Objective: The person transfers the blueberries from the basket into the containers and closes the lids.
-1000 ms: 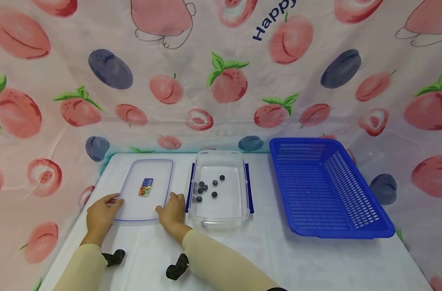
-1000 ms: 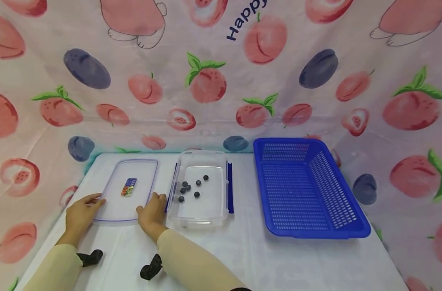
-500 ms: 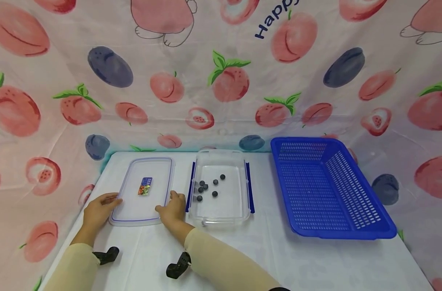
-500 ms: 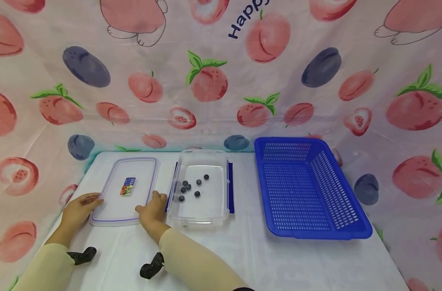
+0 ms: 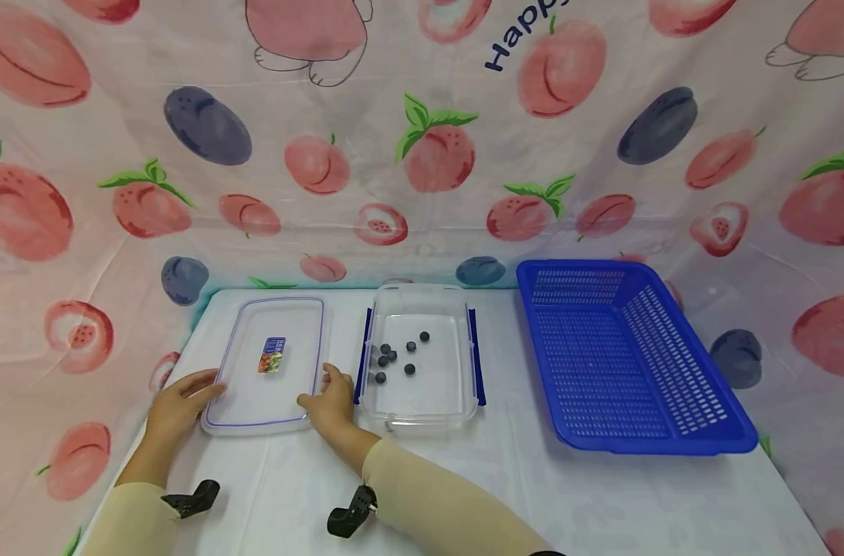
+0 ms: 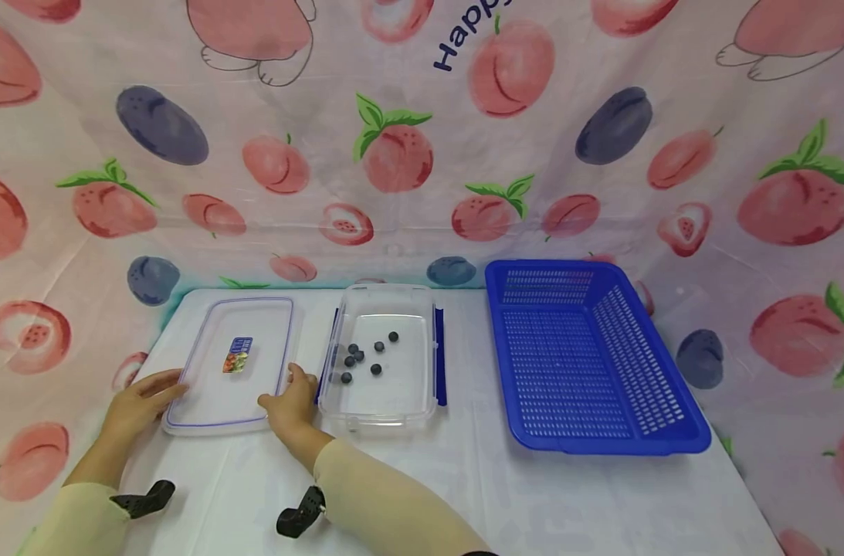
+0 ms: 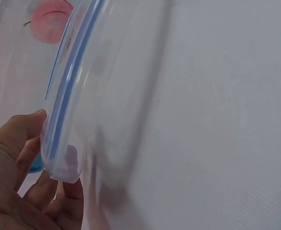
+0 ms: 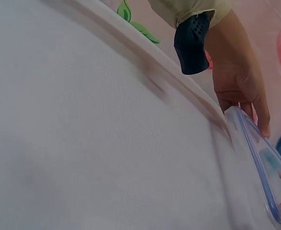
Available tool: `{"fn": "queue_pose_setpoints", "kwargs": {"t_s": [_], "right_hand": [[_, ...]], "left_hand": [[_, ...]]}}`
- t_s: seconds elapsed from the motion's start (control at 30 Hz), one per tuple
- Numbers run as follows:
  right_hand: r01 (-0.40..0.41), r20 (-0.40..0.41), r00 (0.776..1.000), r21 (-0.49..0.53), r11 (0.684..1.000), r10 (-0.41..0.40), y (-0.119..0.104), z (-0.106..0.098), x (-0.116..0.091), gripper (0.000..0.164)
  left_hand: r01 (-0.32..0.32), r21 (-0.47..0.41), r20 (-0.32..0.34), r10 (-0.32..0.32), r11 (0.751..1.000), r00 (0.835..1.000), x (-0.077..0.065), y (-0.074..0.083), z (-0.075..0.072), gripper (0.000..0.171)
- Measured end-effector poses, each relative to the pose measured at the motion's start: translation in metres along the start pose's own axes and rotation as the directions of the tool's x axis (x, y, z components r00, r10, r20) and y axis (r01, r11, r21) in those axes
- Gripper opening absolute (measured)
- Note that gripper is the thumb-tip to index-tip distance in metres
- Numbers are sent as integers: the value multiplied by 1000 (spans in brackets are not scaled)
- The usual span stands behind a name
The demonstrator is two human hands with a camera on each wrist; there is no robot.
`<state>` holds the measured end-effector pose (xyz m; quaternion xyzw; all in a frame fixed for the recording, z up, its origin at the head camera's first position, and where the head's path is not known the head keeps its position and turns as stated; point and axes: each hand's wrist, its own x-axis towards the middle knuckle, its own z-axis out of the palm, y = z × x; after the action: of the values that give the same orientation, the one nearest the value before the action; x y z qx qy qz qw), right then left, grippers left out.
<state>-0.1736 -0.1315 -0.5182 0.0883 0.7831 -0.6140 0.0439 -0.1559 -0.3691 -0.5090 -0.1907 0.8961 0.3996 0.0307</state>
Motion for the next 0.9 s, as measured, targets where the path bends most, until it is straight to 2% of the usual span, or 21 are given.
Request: {"fn": "queue_pose_setpoints", "kwargs": {"t_s": [0.17,0.27,0.3,0.4,0.43,0.47,0.57,0.6,0.67,0.9], "right_hand": [[15,31,999,11,1000,-15,-2,0,-5,68],[22,57,998,43,999,-25,-3,0,-8,69],[23,75,997,59,998,-27,-3,-1,-9,70],[-2,145,989,131,991,-17,-8,-4,-14,72],[-15,167,986,150,989,-11,-10,-6,-16,73],[-30,192,981,171,985,-3,-12,-7,-18,74],[-65,246,969,210,976,12,-21,-14,-26,76],[-71,257,966,214,974,14,-24,-16,-28,77],[-83,276,961,226,971,18,-29,-20,-32,77],[-77,321,947,249,966,-7,-44,-41,-41,78]], "left_hand": [[40,-15,11,-40,999,999,-6,-2,-11,69],[69,-59,21,-68,996,997,-12,-4,-16,69],[74,-89,29,-72,993,997,-15,-5,-18,64],[69,-224,67,-55,972,996,-24,-10,-24,35],[63,-286,83,-40,956,996,-27,-12,-27,27],[66,-363,102,-31,929,994,-29,-13,-29,23],[78,-546,163,15,834,987,-35,-16,-36,33],[85,-594,178,28,800,984,-36,-16,-38,36],[108,-651,206,38,751,978,-39,-16,-42,40],[136,-703,254,67,699,965,-49,-7,-48,43]]}}
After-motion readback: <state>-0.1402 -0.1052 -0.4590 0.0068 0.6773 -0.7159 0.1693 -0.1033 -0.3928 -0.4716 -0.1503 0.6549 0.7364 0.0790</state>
